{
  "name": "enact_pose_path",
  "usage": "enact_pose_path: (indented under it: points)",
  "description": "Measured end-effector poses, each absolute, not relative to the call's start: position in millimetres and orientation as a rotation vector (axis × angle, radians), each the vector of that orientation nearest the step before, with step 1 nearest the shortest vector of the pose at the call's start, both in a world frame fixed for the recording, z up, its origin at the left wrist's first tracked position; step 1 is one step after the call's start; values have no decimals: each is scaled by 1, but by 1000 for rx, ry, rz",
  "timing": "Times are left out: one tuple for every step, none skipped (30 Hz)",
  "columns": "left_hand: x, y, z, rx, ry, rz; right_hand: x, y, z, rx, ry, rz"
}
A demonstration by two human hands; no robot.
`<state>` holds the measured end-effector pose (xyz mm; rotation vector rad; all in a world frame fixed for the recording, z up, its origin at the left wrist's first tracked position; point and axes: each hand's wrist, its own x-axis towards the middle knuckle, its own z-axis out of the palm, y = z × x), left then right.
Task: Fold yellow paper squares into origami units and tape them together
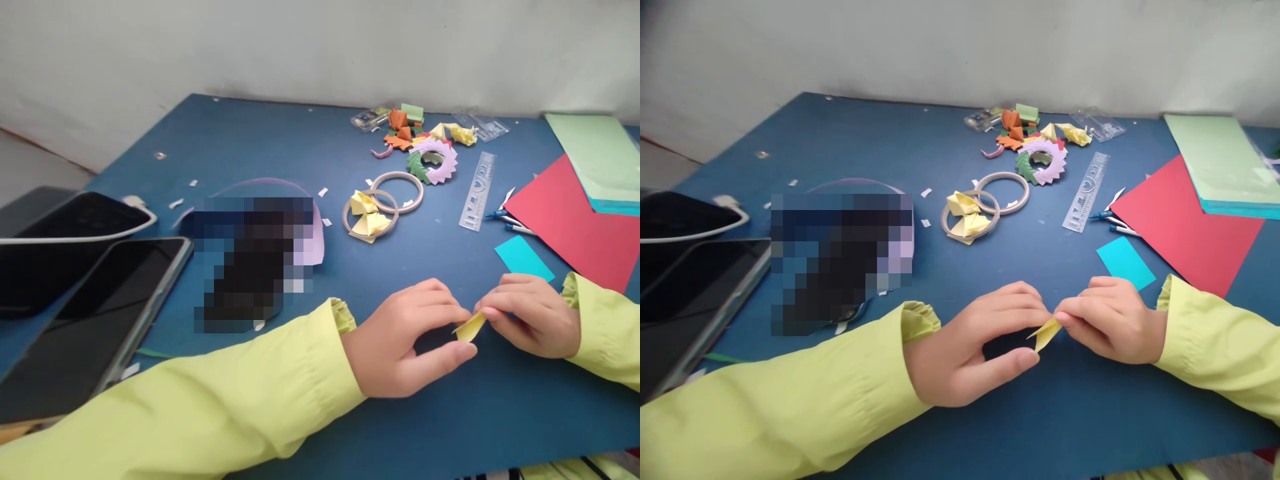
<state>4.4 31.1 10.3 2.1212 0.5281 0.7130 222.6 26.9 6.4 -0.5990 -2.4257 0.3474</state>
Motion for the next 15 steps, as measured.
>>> enact_pose_path:
  points:
    - [5, 30, 11, 2030, 545, 698, 223, 27, 6, -604, -2428, 343]
    - [6, 29, 12, 1970, 572, 686, 223, 27, 6, -602, -2432, 337]
    - [7, 28, 13, 1949, 605, 678, 223, 27, 5, -596, -2436, 328]
    - [8, 27, 13, 1941, 641, 674, 223, 27, 5, -590, -2440, 316]
    - [9, 27, 13, 1923, 680, 671, 223, 27, 4, -587, -2443, 300]
    - [9, 27, 12, 1905, 722, 672, 223, 27, 3, -589, -2442, 279]
    - [9, 26, 12, 1887, 764, 675, 223, 27, 2, -588, -2441, 252]
    - [9, 26, 12, 1867, 808, 681, 223, 27, 1, -579, -2444, 224]
    - [9, 27, 12, 1847, 853, 686, 223, 27, 1, -557, -2452, 197]
    - [9, 27, 13, 1825, 895, 692, 224, 27, 0, -526, -2466, 174]
    - [9, 27, 13, 1804, 930, 694, 224, 27, 0, -489, -2484, 159]
    - [9, 27, 13, 1783, 956, 695, 223, 28, 0, -455, -2505, 133]
    - [9, 27, 13, 1764, 974, 694, 223, 28, -1, -432, -2524, 93]
    - [8, 27, 14, 1748, 983, 693, 224, 28, -1, -421, -2538, 41]
    - [8, 27, 13, 1736, 983, 689, 224, 28, -1, -418, -2545, -15]
